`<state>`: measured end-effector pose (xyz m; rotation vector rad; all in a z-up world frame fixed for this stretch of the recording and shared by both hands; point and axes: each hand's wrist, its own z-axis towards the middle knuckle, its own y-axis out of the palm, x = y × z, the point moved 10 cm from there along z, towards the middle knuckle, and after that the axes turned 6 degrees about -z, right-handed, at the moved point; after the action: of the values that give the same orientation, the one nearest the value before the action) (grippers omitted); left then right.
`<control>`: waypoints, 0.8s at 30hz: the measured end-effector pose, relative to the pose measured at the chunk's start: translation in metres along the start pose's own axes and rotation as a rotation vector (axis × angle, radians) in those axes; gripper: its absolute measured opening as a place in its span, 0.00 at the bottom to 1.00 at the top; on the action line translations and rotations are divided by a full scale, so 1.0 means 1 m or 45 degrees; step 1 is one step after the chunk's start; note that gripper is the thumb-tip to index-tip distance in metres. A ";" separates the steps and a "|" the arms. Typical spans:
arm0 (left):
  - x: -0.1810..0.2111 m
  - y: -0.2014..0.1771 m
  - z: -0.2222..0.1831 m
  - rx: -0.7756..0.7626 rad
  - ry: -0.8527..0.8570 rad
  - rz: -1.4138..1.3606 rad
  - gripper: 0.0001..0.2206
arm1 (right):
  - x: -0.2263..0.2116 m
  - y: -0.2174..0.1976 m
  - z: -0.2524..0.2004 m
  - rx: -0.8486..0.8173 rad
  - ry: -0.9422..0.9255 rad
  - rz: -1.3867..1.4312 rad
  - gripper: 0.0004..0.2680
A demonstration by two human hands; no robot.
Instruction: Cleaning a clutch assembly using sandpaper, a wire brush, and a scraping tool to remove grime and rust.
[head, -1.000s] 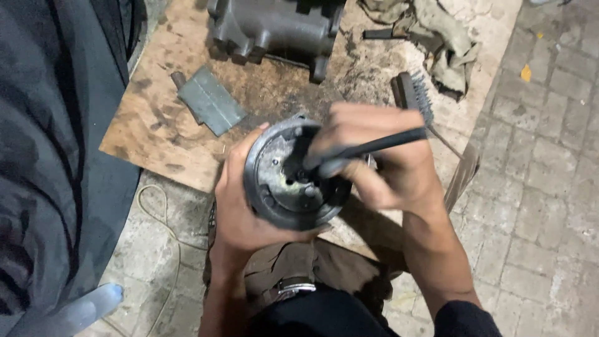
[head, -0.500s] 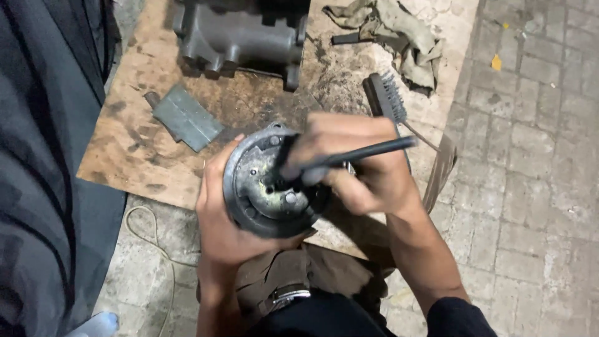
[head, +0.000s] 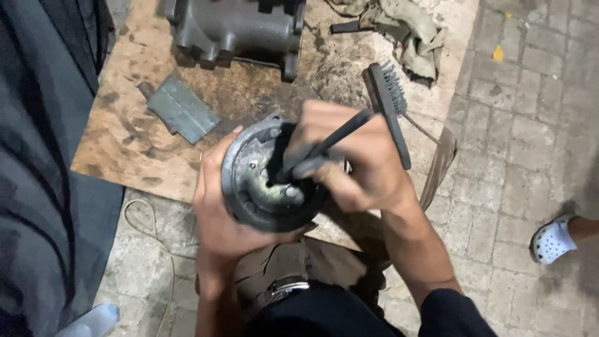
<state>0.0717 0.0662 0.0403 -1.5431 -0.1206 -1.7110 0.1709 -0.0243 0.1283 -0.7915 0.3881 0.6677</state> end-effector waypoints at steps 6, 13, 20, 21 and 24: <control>0.009 0.003 0.005 -0.011 0.080 -0.010 0.55 | 0.013 -0.006 -0.014 0.058 -0.005 -0.008 0.09; 0.011 0.002 0.001 0.014 0.065 0.006 0.53 | 0.001 -0.011 -0.006 0.064 0.040 0.009 0.08; -0.004 0.000 -0.001 0.008 -0.003 0.000 0.57 | 0.026 0.005 -0.026 0.075 0.092 0.074 0.09; -0.004 0.001 -0.001 0.013 -0.006 0.003 0.57 | 0.017 0.000 -0.019 0.072 0.089 0.079 0.09; -0.003 -0.003 0.000 0.055 -0.012 0.056 0.58 | 0.000 -0.008 -0.005 0.118 0.022 0.010 0.17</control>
<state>0.0703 0.0696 0.0390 -1.5119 -0.1270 -1.6568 0.1763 -0.0322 0.1293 -0.7088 0.4351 0.6460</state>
